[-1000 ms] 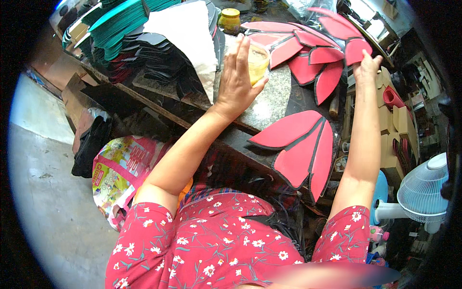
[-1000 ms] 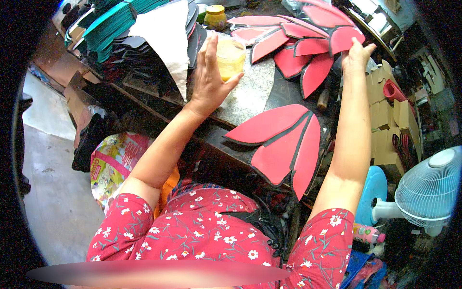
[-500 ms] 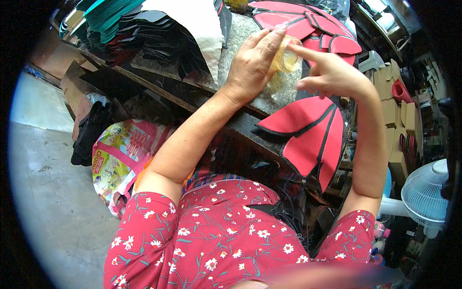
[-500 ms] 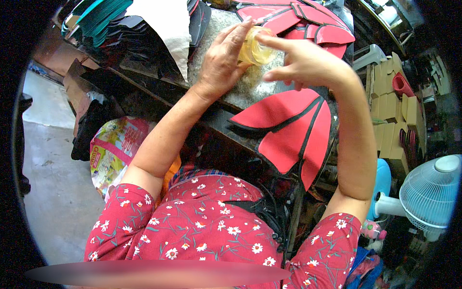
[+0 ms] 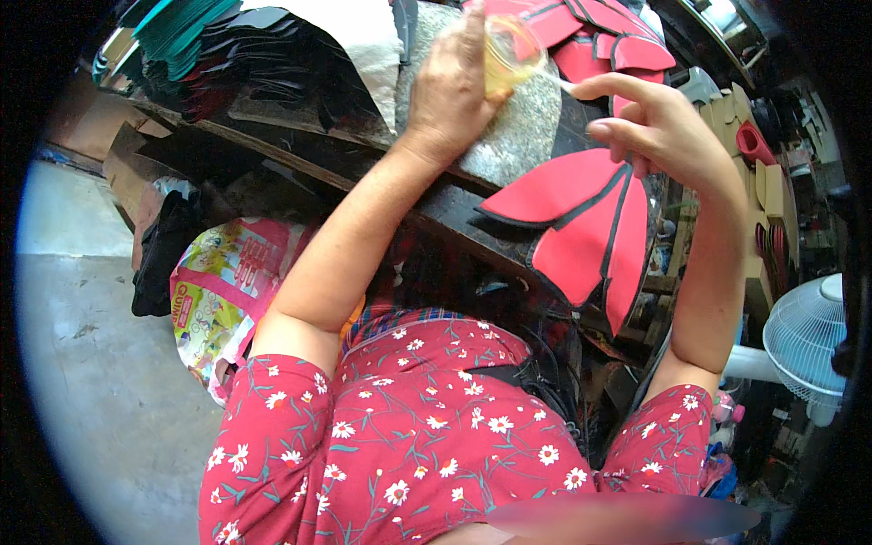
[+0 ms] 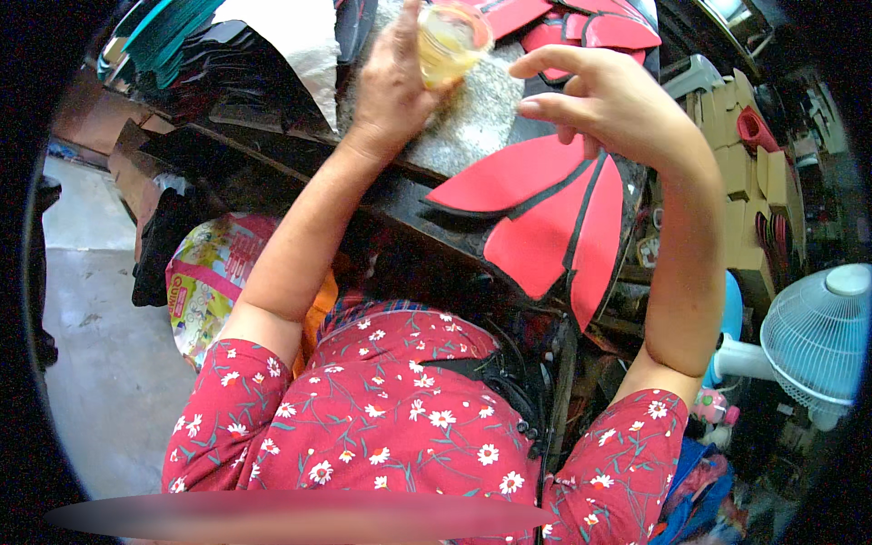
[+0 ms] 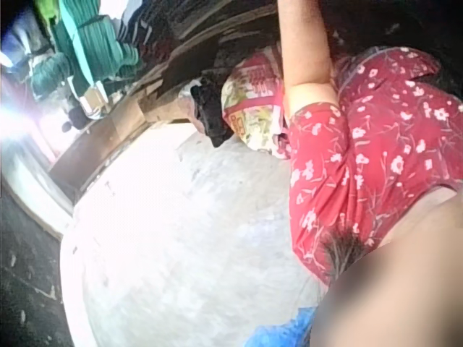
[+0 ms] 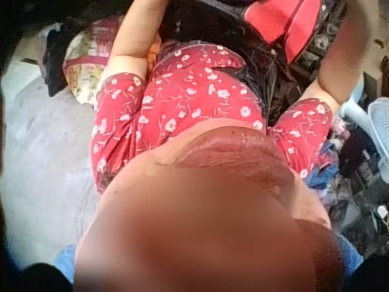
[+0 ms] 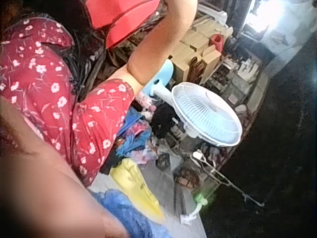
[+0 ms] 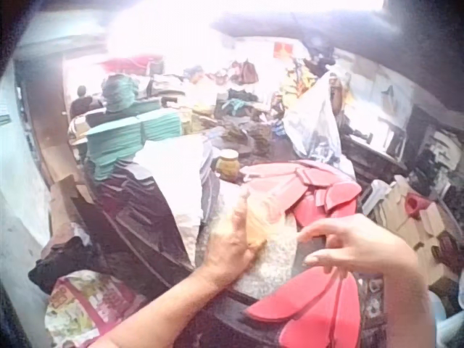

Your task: The person arranges black and pink foam pieces on a workbench, then uses scissors to cut a white foam piece. The person handles the foam pieces by hand and uses scissors for cutting.

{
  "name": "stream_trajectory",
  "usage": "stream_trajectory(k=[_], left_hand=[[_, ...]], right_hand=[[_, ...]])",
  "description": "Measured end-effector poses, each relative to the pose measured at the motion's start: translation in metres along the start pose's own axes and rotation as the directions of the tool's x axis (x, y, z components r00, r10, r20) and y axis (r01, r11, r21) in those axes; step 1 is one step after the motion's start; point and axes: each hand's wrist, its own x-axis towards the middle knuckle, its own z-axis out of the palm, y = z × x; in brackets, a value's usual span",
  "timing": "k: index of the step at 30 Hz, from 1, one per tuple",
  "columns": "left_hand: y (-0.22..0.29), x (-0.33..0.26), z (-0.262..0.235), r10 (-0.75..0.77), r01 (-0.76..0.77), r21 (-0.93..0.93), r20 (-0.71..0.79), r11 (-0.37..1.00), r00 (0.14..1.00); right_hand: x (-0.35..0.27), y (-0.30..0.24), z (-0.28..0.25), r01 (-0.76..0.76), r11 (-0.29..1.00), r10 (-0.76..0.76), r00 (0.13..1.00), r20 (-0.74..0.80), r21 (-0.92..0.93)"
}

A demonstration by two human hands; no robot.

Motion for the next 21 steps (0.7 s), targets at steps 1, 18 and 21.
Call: stream_trajectory(k=[1, 18, 21], left_hand=[[0.0, -0.001, -0.001, -0.068, 0.066, 0.034, 0.066, 0.997, 0.996], [0.044, -0.042, -0.01, 0.237, -0.262, 0.019, 0.367, 0.965, 0.9], [0.043, -0.043, -0.008, 0.241, -0.252, -0.022, 0.38, 0.967, 0.893]], right_hand=[[-0.013, 0.002, 0.001, 0.007, 1.0, -0.006, 0.997, -0.074, 0.023], [-0.061, 0.132, 0.095, -0.313, 0.586, -0.079, 0.896, -0.438, -0.747], [-0.072, 0.116, 0.106, -0.296, 0.537, -0.125, 0.898, -0.421, -0.79]])
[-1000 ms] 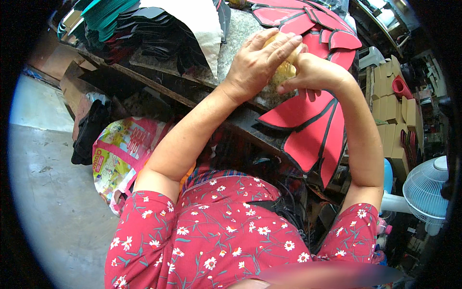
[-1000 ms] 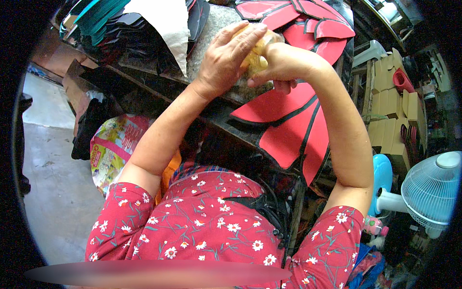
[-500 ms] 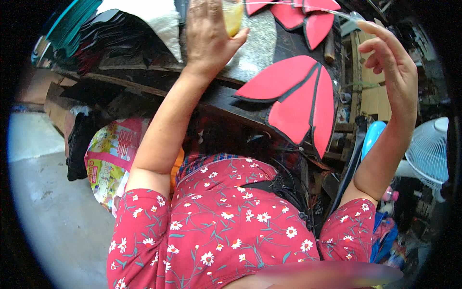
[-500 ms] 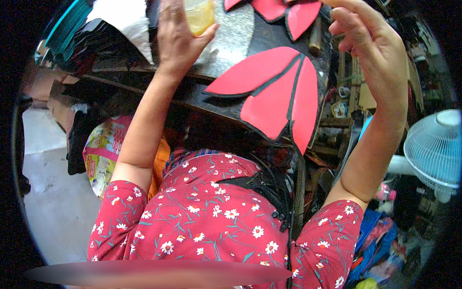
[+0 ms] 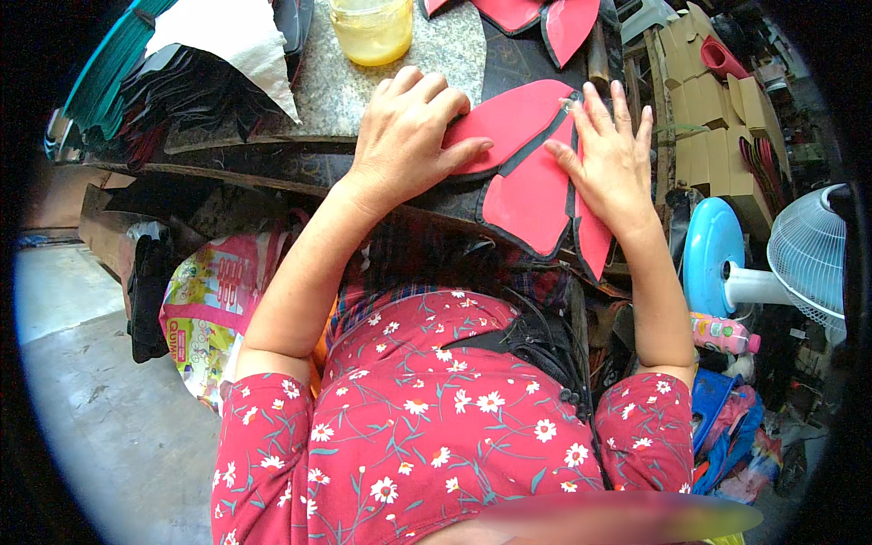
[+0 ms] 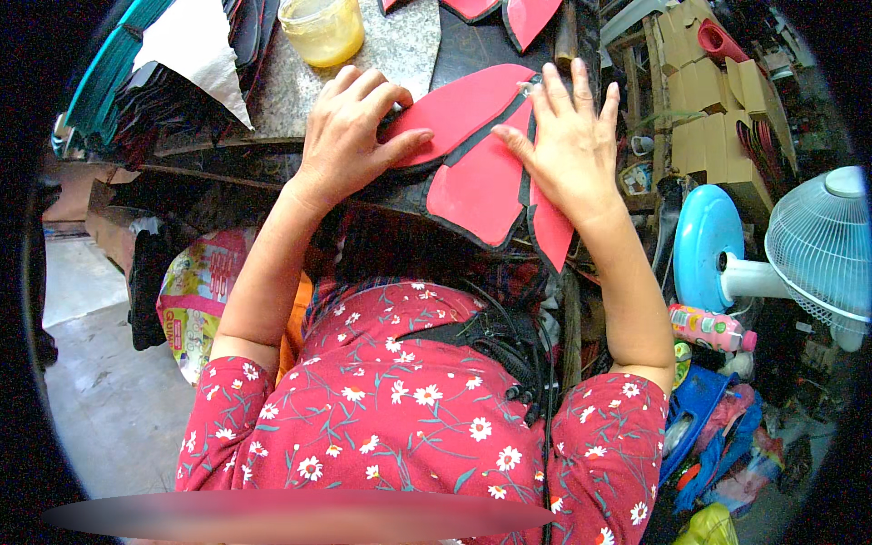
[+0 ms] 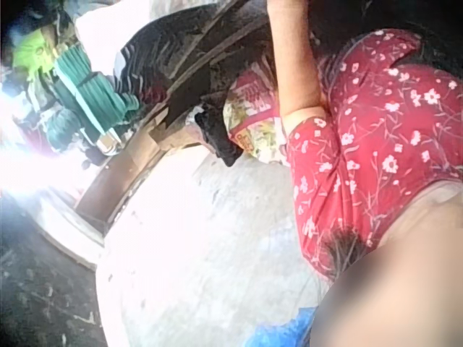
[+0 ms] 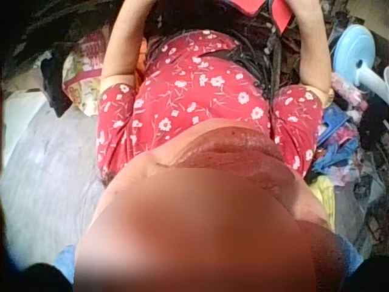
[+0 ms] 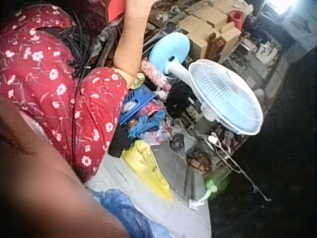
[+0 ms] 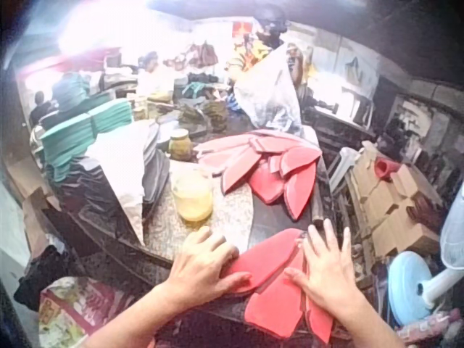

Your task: The person arranges black and pink foam pieces on a workbench, then uses scissors to cut a white foam piece. The person handles the foam pieces by hand and uses scissors for cutting.

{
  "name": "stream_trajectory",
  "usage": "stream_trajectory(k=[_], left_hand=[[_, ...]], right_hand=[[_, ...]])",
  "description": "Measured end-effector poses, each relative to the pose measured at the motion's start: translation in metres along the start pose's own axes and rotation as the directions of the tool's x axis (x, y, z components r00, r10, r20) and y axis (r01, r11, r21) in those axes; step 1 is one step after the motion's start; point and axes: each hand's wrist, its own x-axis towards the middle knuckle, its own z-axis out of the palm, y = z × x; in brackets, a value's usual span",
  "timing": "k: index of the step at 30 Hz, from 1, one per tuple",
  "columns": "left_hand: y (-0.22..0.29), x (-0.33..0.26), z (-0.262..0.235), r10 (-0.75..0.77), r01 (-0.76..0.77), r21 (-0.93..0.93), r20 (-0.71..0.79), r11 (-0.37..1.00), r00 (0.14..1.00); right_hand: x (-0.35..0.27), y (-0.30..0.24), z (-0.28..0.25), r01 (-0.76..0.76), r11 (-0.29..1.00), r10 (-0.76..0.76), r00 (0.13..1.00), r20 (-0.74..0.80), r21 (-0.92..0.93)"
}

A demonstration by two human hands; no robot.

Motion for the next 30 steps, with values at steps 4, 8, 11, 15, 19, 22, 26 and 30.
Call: stream_trajectory(k=[4, 8, 11, 15, 19, 22, 26, 30], left_hand=[[-0.004, 0.001, 0.002, -0.002, 0.002, -0.034, 0.015, 0.999, 1.0], [-0.004, 0.0, 0.004, -0.009, 0.009, -0.015, 0.022, 1.0, 1.0], [-0.004, 0.0, 0.005, 0.011, -0.011, -0.014, 0.003, 1.0, 1.0], [-0.005, -0.001, 0.007, 0.008, -0.008, 0.005, -0.003, 1.0, 1.0], [-0.005, 0.0, 0.008, 0.011, -0.011, 0.004, -0.009, 1.0, 1.0], [-0.004, 0.0, 0.007, -0.001, 0.001, 0.001, 0.007, 1.0, 1.0], [-0.003, 0.0, 0.004, -0.019, 0.019, -0.009, 0.028, 1.0, 0.999], [-0.002, 0.001, 0.004, -0.037, 0.039, -0.025, 0.042, 0.999, 0.998]], right_hand=[[0.005, 0.009, -0.002, 0.037, 0.999, -0.038, 0.998, -0.043, -0.032], [0.017, 0.023, 0.022, 0.048, 0.998, -0.05, 0.998, 0.033, 0.047], [0.007, 0.024, 0.028, 0.061, 0.95, -0.09, 0.993, 0.082, 0.306], [-0.01, 0.011, 0.014, 0.031, 0.795, -0.16, 0.974, 0.16, 0.606], [-0.02, -0.012, -0.008, 0.117, 0.759, -0.258, 0.957, 0.131, 0.64], [-0.025, -0.027, -0.02, 0.144, 0.732, -0.329, 0.93, 0.161, 0.666], [-0.018, -0.017, -0.02, 0.027, 0.425, -0.288, 0.952, 0.106, 0.905], [-0.009, 0.032, -0.011, -0.093, 0.339, 0.067, 0.995, 0.075, 0.936]])
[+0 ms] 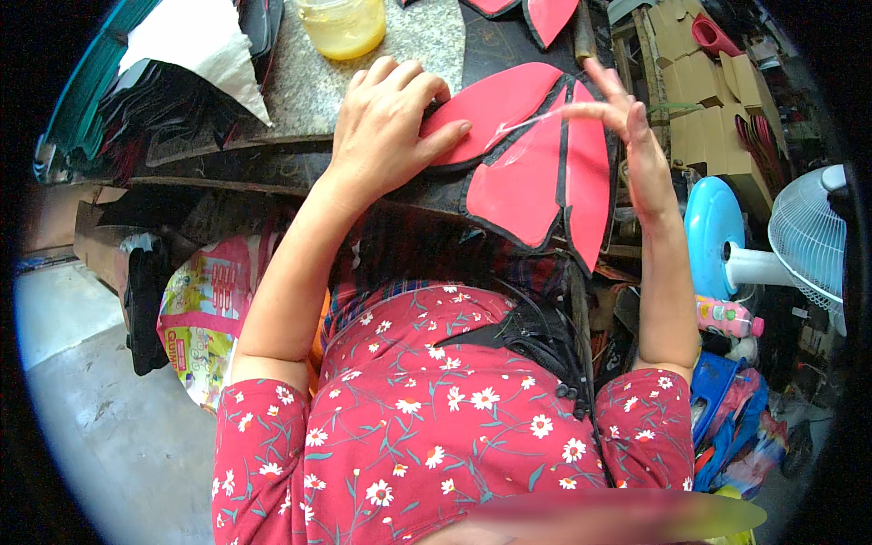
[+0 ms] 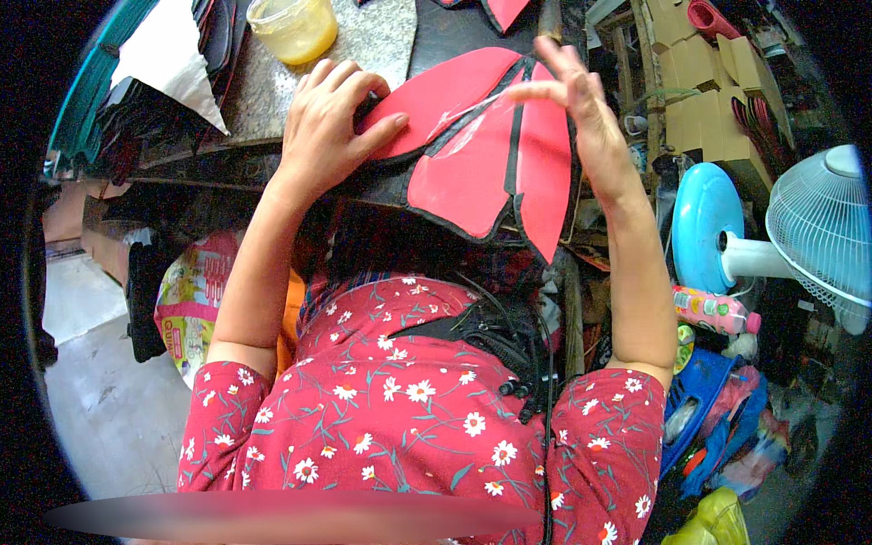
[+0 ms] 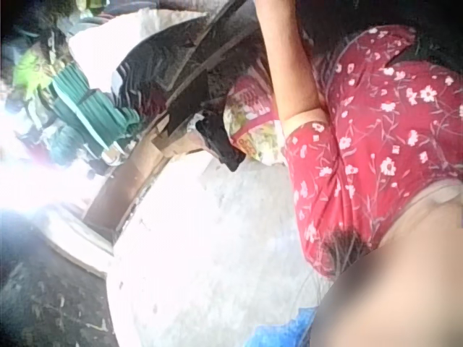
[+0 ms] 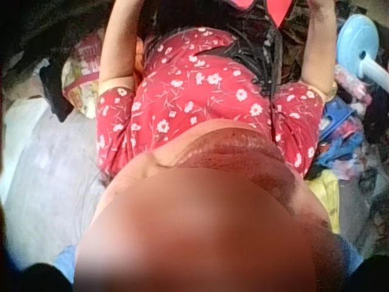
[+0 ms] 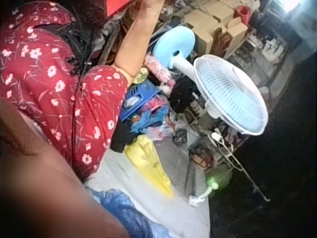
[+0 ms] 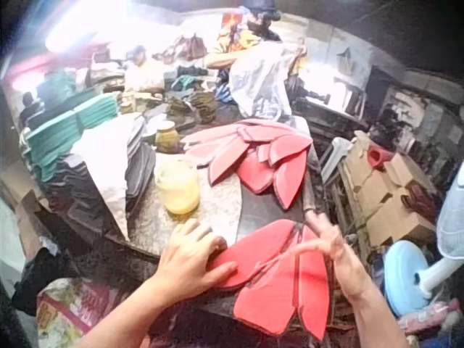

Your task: The person arranges black and pink foam pieces on a workbench, then uses scissors to cut a white foam piece. The person handles the foam pieces by hand and uses scissors for cutting.

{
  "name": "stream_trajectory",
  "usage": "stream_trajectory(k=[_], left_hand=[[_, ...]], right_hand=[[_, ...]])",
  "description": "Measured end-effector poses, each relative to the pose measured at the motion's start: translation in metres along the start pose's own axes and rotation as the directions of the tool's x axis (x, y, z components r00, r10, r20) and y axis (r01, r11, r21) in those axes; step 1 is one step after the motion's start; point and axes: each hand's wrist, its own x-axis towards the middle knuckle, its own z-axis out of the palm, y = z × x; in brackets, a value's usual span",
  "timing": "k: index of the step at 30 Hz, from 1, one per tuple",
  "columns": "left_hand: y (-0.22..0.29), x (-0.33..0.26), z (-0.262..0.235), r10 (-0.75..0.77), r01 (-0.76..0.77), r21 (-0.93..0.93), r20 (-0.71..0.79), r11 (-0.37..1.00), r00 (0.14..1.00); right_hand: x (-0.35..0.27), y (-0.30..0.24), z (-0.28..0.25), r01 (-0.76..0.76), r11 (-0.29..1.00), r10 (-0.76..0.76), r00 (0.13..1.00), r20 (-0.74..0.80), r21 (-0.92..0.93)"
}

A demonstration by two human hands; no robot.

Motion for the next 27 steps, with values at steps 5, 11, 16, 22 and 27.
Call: stream_trajectory(k=[5, 11, 16, 22, 27], left_hand=[[-0.001, 0.0, -0.001, -0.012, 0.012, 0.008, 0.02, 1.0, 1.0], [-0.002, 0.0, -0.003, -0.001, 0.001, 0.007, 0.027, 1.0, 1.0], [-0.003, 0.0, -0.004, 0.008, -0.007, -0.01, 0.018, 1.0, 1.0], [-0.004, -0.001, 0.0, 0.007, -0.007, -0.012, 0.001, 1.0, 1.0], [-0.005, -0.003, -0.003, 0.005, -0.005, -0.023, 0.015, 1.0, 1.0]], right_hand=[[0.004, 0.03, 0.014, -0.036, 0.694, 0.044, 0.999, -0.008, -0.719], [0.015, 0.035, 0.011, 0.075, 0.309, -0.065, 0.996, 0.057, -0.948], [0.024, 0.045, 0.0, 0.105, 0.553, -0.073, 0.994, 0.078, -0.826], [-0.014, 0.038, -0.004, 0.095, 0.894, -0.003, 0.978, 0.207, -0.438], [-0.049, 0.007, 0.003, 0.085, 0.904, 0.038, 0.96, 0.276, -0.42]])
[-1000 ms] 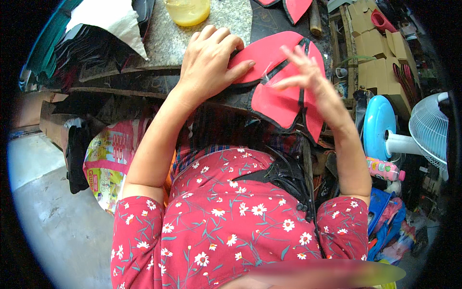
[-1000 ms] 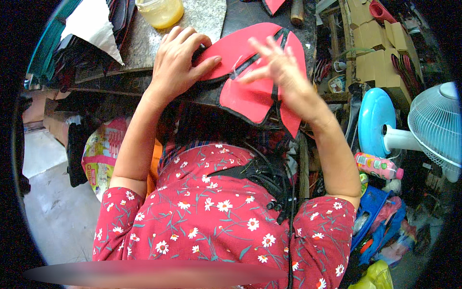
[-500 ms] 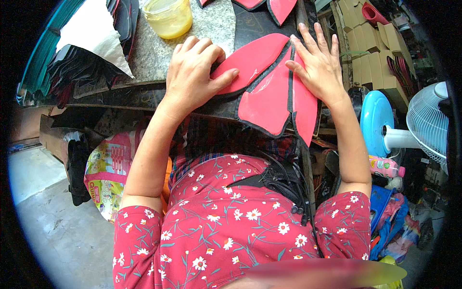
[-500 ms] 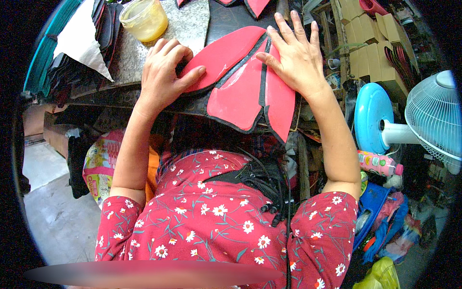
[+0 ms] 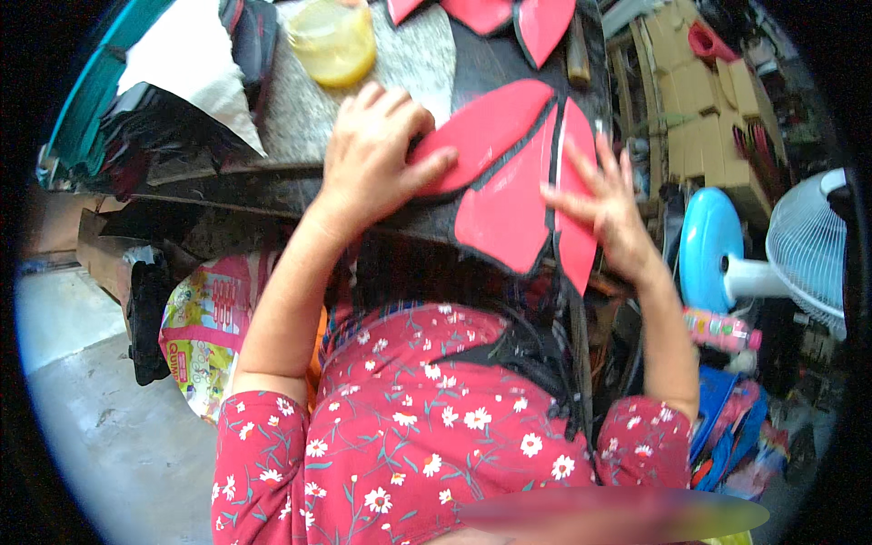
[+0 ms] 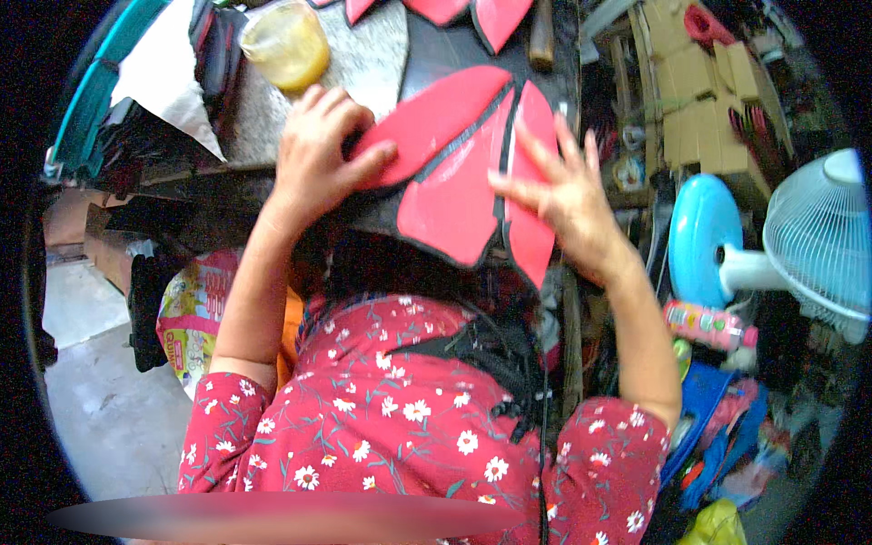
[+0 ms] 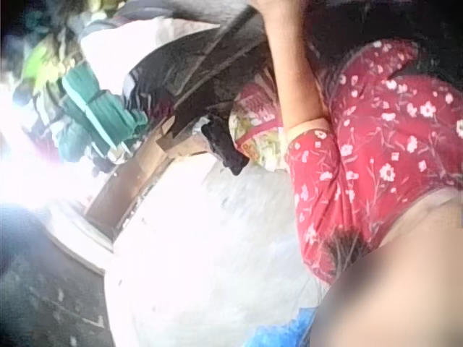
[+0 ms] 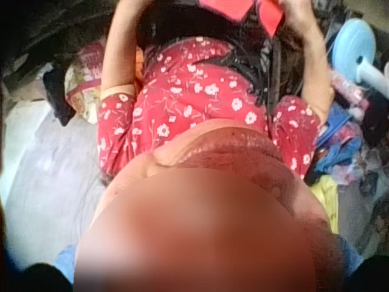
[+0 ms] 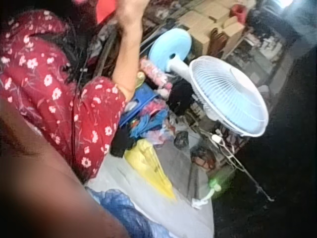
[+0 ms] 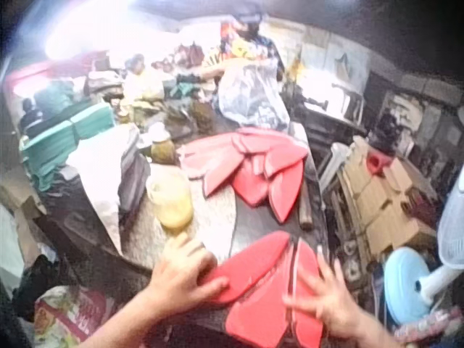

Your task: The person arranges black and pink foam pieces on a workbench, then uses scissors to cut a white foam piece. The person handles the foam pieces by hand and uses scissors for cutting.

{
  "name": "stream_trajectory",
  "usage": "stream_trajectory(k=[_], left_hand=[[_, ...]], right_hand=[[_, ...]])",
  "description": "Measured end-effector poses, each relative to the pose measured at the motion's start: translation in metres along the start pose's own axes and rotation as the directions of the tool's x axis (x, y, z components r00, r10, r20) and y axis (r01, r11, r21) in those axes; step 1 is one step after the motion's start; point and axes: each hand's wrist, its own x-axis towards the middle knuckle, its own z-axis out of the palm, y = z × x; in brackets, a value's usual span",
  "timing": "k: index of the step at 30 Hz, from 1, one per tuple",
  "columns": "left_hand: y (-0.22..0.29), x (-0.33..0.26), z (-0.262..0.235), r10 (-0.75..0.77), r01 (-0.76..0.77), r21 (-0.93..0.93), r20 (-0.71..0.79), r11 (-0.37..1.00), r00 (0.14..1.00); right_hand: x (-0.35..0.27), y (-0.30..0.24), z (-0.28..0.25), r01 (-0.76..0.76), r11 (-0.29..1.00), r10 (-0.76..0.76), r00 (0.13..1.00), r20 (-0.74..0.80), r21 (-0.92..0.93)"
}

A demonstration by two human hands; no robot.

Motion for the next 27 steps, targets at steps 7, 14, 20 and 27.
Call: stream_trajectory(k=[7, 14, 20, 27], left_hand=[[0.01, 0.004, -0.012, -0.025, 0.027, -0.066, 0.027, 0.997, 0.999], [0.04, 0.002, -0.02, -0.184, 0.286, -0.717, 0.219, 0.636, 0.958], [0.034, 0.046, 0.007, -0.171, 0.063, -0.825, -0.041, 0.562, 0.984], [0.022, 0.09, -0.004, 0.006, -0.117, -0.242, -0.414, 0.963, 0.91]], right_hand=[[-0.031, -0.029, 0.004, -0.001, 0.98, 0.016, 0.997, -0.074, 0.198], [-0.028, -0.006, 0.003, 0.091, 0.637, 0.337, 0.86, -0.382, 0.766], [0.016, 0.007, -0.01, 0.143, 0.535, 0.469, 0.77, -0.433, 0.833], [0.074, 0.055, -0.015, 0.039, 0.688, 0.515, 0.677, -0.526, 0.724]])
